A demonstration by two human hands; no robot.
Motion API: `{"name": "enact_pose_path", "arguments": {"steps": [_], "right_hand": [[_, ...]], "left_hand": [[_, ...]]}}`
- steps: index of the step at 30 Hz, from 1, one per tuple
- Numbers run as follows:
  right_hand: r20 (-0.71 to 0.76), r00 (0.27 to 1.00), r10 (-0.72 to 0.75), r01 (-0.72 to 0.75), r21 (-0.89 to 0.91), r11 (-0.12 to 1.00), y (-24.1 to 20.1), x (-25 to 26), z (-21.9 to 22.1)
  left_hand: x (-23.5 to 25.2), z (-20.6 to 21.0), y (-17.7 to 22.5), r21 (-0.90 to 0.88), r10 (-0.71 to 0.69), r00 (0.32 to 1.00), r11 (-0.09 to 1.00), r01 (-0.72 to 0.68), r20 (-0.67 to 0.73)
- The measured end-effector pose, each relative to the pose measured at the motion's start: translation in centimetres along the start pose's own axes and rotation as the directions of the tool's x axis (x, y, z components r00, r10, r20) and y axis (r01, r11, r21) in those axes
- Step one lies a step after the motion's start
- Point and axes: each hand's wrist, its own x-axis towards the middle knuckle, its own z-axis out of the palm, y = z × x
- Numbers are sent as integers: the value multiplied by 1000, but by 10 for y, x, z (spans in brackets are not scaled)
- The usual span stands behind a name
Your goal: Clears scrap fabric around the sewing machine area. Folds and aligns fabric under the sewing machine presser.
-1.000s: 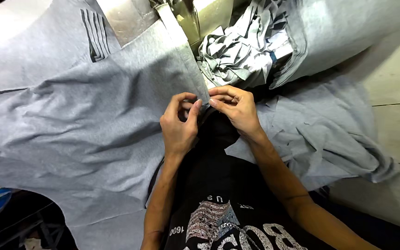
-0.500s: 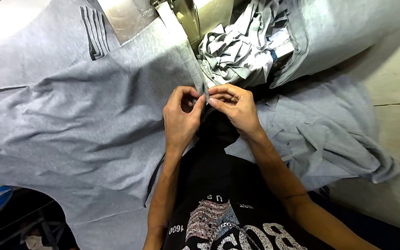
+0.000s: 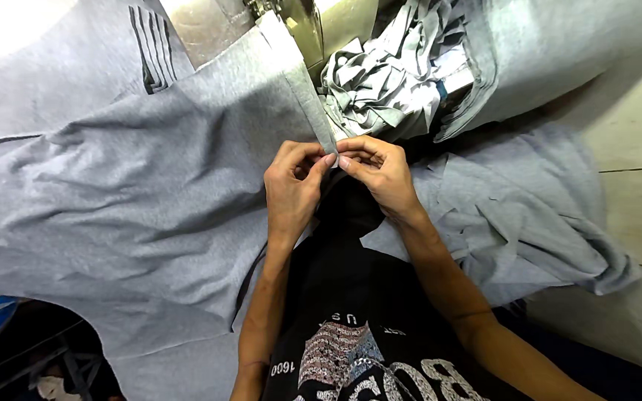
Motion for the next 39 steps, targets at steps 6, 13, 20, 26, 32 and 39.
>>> {"name": "enact_pose_path", "arguments": {"steps": [6, 13, 20, 26, 32, 39], "right_hand": [[-24, 1000, 8, -8, -14, 1000, -2, 0, 4], [-76, 997, 1, -4, -40, 999, 0, 2, 11], [-87, 996, -26, 20, -79, 997, -1, 4, 15], [-145, 989, -34, 20, -99, 995, -1, 7, 17], [-148, 986, -70, 40, -198, 979, -1, 8, 17], [-124, 989, -76, 52, -188, 981, -1, 10, 13]], "left_hand": [[0, 5, 0, 92, 10, 999, 996, -7, -30], [2, 4, 1, 99, -15, 1000, 995, 17, -17], [10, -9, 8, 7, -76, 996, 997, 76, 45], [20, -15, 17, 23, -45, 998, 999, 44, 50], [53, -19, 24, 115, -15, 1000, 993, 16, -6], [82, -33, 33, -156, -28, 987, 986, 53, 157]]}}
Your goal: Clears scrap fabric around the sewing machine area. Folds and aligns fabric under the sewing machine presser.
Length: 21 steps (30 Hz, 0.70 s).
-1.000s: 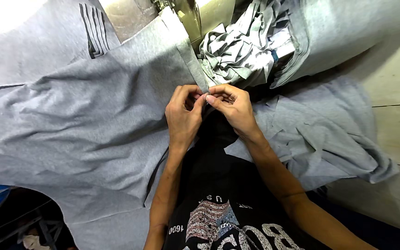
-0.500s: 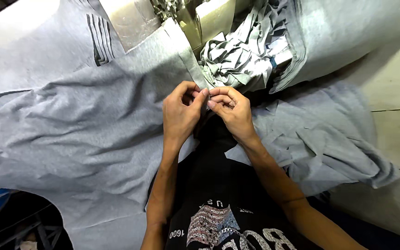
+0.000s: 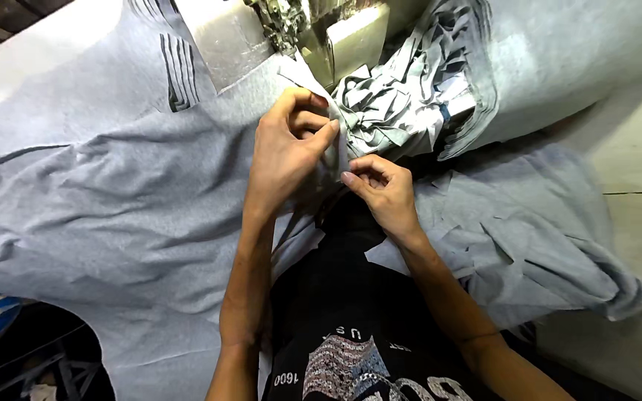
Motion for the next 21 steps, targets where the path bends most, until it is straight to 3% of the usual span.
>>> {"name": "enact_pose_path", "arguments": {"steps": [3, 6, 13, 17, 21], "right_hand": [[2, 1000, 4, -4, -7, 1000, 0, -1, -1], [-3, 1000, -1, 1, -2, 1000, 1, 0, -1], [-9, 1000, -3, 2, -44, 999, -1, -1, -1], [-19, 1000, 4, -5, -34, 999, 1, -1, -1], [-25, 1000, 5, -5, -3, 1000, 3, 1, 1]], "left_hand": [[4, -6, 9, -147, -52, 993, 987, 67, 107], [6, -12, 11, -167, -30, 984, 984, 59, 173], [13, -23, 19, -132, 81, 988, 989, -63, 131], [28, -36, 21, 135, 204, 978, 971, -196, -48], [46, -48, 15, 402, 258, 956, 897, -182, -143]]}}
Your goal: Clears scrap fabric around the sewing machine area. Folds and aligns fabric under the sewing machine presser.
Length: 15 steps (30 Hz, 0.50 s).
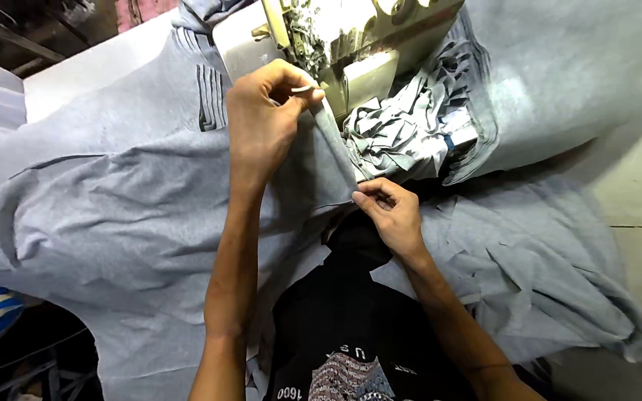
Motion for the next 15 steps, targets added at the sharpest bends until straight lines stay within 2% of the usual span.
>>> {"name": "enact_pose_path", "arguments": {"steps": [3, 8, 15], "right_hand": [[-4, 1000, 1, -1, 1, 1000, 2, 2, 2], [-18, 1000, 0, -1, -11, 1000, 7, 4, 3], [-36, 999, -6, 6, -3, 1000, 11, 5, 5]], "left_hand": [[9, 5, -7, 117, 48, 998, 992, -43, -40], [11, 16, -14, 204, 143, 983, 972, -118, -113], [12, 22, -9, 322, 124, 978, 945, -64, -168]]}}
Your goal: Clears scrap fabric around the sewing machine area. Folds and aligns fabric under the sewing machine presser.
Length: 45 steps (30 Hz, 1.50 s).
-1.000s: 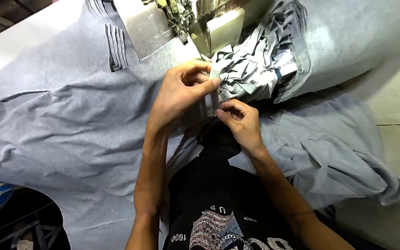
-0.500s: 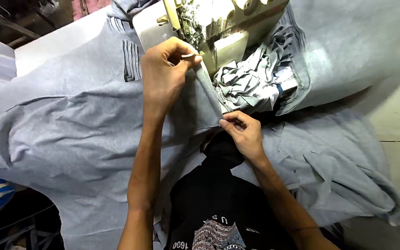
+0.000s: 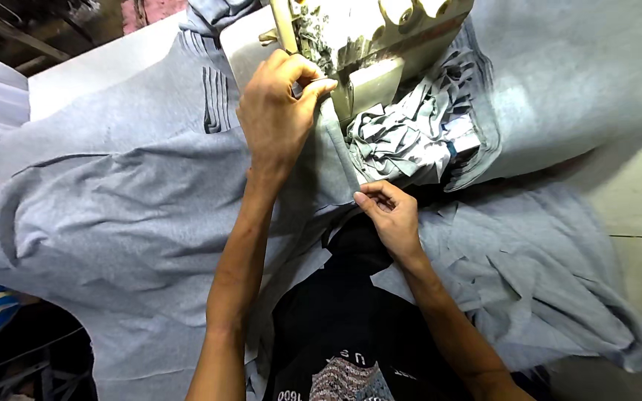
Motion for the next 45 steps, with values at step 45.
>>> {"name": "enact_pose_path", "arguments": {"steps": [45], "right_hand": [[457, 887, -65, 51, 42, 998, -60, 41, -62]], "left_hand": [[-145, 27, 52, -695, 161, 960, 718, 45, 229]]}}
